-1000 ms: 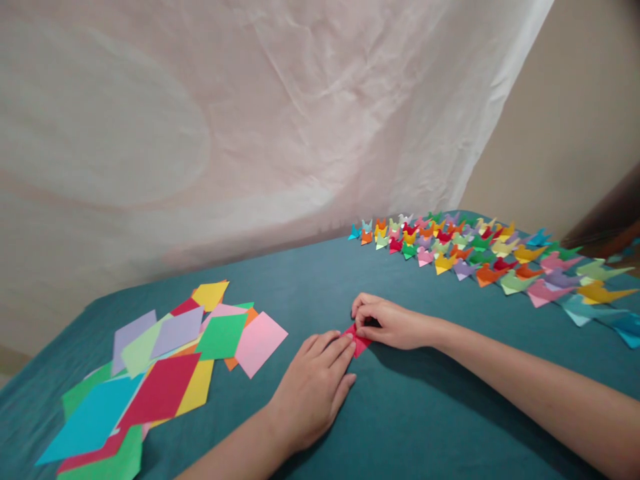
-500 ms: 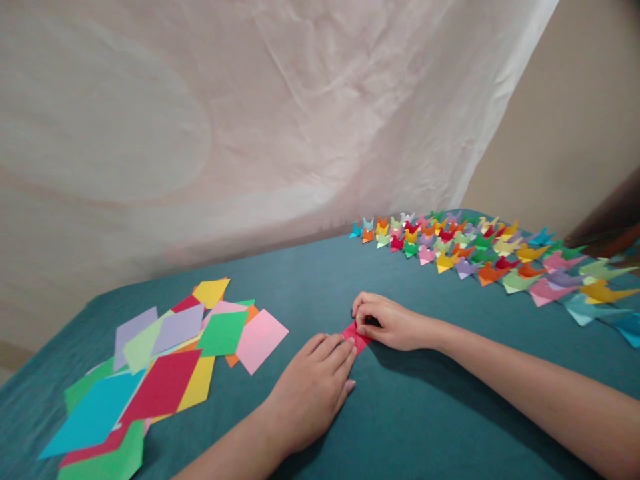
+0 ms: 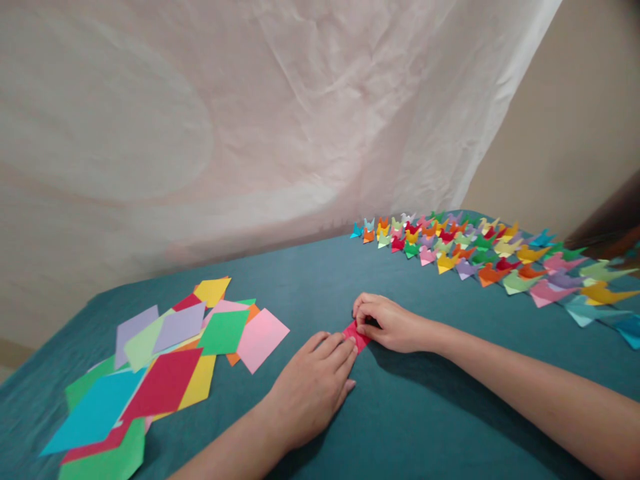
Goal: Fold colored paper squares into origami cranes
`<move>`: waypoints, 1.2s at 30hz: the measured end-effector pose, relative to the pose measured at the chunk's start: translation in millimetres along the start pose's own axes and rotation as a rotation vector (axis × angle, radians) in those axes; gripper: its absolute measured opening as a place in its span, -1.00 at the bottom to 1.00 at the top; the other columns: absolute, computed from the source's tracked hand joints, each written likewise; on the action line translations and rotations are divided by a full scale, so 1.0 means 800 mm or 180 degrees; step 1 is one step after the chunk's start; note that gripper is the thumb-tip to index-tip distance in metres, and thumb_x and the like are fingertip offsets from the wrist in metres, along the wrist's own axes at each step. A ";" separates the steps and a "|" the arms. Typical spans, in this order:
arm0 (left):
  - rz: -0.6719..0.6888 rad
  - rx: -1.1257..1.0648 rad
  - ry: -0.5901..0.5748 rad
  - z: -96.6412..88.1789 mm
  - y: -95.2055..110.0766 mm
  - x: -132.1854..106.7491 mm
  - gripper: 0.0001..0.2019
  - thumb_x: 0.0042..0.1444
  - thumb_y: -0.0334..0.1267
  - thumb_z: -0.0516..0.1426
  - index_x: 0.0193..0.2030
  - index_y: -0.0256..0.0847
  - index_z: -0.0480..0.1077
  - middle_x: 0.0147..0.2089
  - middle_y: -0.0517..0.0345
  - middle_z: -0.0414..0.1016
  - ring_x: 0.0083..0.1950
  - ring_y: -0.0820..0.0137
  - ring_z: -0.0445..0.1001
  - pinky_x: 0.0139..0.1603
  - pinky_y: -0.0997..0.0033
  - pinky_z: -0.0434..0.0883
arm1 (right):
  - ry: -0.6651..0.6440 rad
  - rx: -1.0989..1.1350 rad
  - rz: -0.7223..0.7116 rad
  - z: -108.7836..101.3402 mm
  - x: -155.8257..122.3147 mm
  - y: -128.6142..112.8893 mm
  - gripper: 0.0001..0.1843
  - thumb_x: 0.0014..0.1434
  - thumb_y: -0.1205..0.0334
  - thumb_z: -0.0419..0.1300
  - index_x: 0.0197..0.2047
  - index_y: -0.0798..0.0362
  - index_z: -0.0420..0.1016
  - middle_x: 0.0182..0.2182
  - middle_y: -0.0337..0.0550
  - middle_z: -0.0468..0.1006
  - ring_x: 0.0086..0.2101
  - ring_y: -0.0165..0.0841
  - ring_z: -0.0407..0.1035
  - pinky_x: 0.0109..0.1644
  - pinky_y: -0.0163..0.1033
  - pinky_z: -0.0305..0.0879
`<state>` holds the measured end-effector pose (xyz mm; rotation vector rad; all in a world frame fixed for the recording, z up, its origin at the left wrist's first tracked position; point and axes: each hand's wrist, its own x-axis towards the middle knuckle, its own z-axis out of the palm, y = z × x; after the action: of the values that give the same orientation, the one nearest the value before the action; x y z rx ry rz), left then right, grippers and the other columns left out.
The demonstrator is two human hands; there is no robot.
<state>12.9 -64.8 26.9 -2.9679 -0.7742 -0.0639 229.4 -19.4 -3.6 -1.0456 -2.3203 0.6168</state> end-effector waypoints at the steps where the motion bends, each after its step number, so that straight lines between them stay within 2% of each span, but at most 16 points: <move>1: -0.0004 -0.0025 -0.0018 -0.001 0.000 0.000 -0.60 0.28 -0.18 -0.08 0.20 -0.26 0.19 0.20 0.02 0.30 0.21 0.22 0.23 0.19 0.17 0.11 | 0.0005 -0.0012 0.0003 0.000 0.000 -0.001 -0.87 0.07 0.49 0.11 -0.41 0.08 0.34 -0.30 -0.12 0.41 -0.28 -0.35 0.32 -0.15 -0.22 0.23; 14: -0.0139 -0.0759 -0.0054 -0.016 -0.001 0.005 -0.64 0.25 -0.33 -0.09 0.17 -0.28 0.19 0.14 -0.02 0.33 0.16 0.28 0.27 0.21 0.23 0.19 | -0.0070 -0.0089 0.0044 -0.003 0.001 -0.002 -0.89 0.06 0.47 0.13 -0.41 0.09 0.35 -0.30 -0.14 0.41 -0.30 -0.36 0.32 -0.18 -0.25 0.23; 20: -0.0068 -0.0649 -0.0005 -0.011 0.001 0.006 -0.59 0.27 -0.21 -0.06 0.23 -0.21 0.12 0.18 -0.05 0.29 0.17 0.22 0.26 0.17 0.13 0.22 | -0.0017 -0.0100 0.0035 -0.002 0.001 -0.003 -0.88 0.05 0.49 0.13 -0.42 0.09 0.35 -0.31 -0.14 0.42 -0.31 -0.37 0.32 -0.19 -0.25 0.23; 24: -0.0109 -0.0592 -0.0029 -0.009 0.002 0.005 -0.57 0.26 -0.12 -0.05 0.23 -0.19 0.13 0.18 -0.01 0.28 0.17 0.21 0.25 0.17 0.14 0.20 | -0.0013 -0.0094 0.0066 -0.002 0.001 -0.003 -0.88 0.05 0.49 0.12 -0.42 0.09 0.34 -0.31 -0.14 0.42 -0.31 -0.37 0.33 -0.19 -0.25 0.24; 36: -0.0139 -0.0507 -0.0034 -0.008 0.002 0.006 -0.55 0.26 -0.06 -0.05 0.22 -0.19 0.15 0.19 0.02 0.29 0.18 0.21 0.24 0.17 0.16 0.17 | 0.0003 -0.0147 0.0089 -0.001 0.001 -0.003 -0.89 0.05 0.47 0.13 -0.41 0.09 0.36 -0.31 -0.14 0.42 -0.31 -0.37 0.33 -0.20 -0.26 0.24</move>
<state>17.8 -64.4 33.6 -3.1025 -0.8745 -0.1177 228.1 -20.1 -1.4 -1.1010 -2.3329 0.5760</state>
